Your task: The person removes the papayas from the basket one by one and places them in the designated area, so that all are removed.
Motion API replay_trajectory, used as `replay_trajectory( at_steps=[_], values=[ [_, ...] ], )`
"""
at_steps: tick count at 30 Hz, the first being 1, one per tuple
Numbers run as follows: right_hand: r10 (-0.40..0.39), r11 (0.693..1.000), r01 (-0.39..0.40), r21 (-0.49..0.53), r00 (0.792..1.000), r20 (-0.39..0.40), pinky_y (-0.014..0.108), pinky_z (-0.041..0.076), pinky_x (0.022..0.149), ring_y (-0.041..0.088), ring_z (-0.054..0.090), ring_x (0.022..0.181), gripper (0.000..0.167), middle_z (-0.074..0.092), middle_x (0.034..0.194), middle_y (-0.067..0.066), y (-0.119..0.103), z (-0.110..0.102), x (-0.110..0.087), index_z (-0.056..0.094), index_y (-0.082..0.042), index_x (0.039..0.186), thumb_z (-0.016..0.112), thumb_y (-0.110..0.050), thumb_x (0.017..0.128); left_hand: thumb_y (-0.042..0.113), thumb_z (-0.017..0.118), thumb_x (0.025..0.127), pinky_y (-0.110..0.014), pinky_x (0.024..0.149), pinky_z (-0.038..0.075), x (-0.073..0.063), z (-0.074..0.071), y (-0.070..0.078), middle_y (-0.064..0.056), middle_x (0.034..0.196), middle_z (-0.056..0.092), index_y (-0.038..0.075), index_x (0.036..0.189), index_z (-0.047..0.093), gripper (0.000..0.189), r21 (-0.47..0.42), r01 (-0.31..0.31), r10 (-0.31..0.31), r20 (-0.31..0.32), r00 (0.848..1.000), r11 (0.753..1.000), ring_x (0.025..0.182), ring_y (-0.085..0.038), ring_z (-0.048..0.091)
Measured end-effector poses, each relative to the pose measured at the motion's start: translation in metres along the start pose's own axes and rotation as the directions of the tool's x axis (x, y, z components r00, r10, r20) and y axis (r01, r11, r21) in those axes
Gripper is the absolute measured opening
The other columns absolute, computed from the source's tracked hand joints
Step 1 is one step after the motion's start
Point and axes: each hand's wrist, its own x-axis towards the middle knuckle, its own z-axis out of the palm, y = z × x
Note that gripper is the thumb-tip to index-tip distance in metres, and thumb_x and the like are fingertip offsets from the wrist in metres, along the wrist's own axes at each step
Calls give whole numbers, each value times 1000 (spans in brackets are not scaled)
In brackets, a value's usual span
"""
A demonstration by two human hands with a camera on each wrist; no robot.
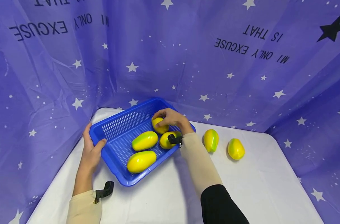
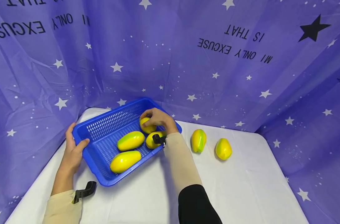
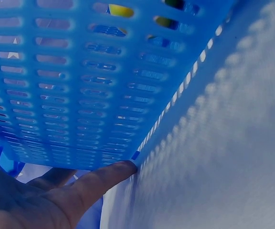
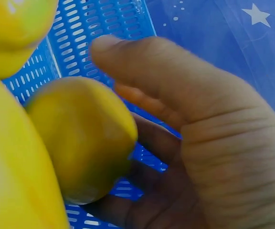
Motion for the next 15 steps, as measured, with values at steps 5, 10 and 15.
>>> replay_trajectory(
  at_steps=[5,10,15],
  values=[
    [32,999,-32,-23,999,-20,29,47,94,16,50,122,41,51,141,-6,3,2,1,71,-19,118,82,-17,79,10,45,95,-55,112,13,2,2,2,-20,158,13,30,155,-2,80,-10,7,-7,-4,1000,1000,140,-42,20],
    [6,1000,-6,3,1000,-31,29,45,96,16,48,125,42,52,141,-6,5,3,1,70,-19,119,81,-15,78,9,45,95,-52,112,13,4,2,2,-19,158,12,30,155,-3,80,-26,13,-13,0,1000,1000,139,-40,20],
    [-73,992,77,97,996,-48,26,44,97,13,48,127,40,54,140,-5,7,5,2,70,-16,119,80,-13,80,10,45,95,-47,113,11,3,2,-1,-17,158,10,30,155,-2,79,-37,16,-16,-4,1000,999,140,-38,18]
  ],
)
